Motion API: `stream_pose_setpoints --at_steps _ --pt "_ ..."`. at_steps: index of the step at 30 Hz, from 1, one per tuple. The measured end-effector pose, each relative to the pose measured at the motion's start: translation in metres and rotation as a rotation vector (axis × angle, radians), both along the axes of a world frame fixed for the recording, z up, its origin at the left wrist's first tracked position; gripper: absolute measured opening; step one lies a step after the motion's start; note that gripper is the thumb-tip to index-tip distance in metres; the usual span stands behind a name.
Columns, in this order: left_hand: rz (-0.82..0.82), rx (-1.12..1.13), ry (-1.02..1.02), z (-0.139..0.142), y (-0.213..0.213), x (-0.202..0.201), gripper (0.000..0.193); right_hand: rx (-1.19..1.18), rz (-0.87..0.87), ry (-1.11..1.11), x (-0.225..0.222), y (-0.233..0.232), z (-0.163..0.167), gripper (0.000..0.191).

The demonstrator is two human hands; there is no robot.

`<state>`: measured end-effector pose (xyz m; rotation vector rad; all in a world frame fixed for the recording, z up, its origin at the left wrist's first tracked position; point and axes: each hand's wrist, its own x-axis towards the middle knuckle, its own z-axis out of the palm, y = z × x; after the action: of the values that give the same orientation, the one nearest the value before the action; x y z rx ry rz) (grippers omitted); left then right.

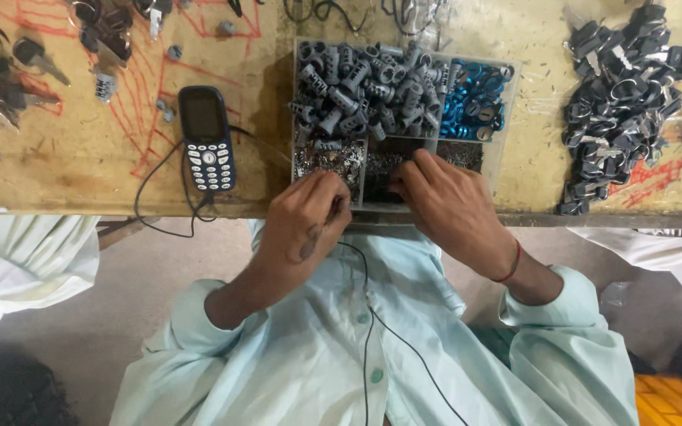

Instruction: The person sits at a workbench assembling small electrical connector parts. They pick a blue metal cap and a gray plastic body from a compartment tray, insert a spring or contact into the cap by hand, press and twist the parts together, and place the finished assembly on the table to the right, repeating the cycle.

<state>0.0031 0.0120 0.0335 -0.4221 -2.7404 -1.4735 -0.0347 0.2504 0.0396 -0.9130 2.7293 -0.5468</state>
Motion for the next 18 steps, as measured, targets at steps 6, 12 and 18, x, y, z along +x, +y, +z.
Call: stream_pose_setpoints --at_steps 6,12,18 --pt "0.036 0.491 -0.202 -0.018 0.015 0.005 0.014 -0.754 -0.217 -0.681 0.011 0.003 -0.009 0.009" --pt "0.043 1.091 -0.679 -0.042 0.038 0.006 0.017 -1.078 -0.514 -1.03 0.034 0.015 -0.032 0.01" --pt "-0.037 1.052 -0.576 -0.042 0.038 0.007 0.017 -1.093 -0.5 -1.075 0.03 0.024 -0.034 0.009"
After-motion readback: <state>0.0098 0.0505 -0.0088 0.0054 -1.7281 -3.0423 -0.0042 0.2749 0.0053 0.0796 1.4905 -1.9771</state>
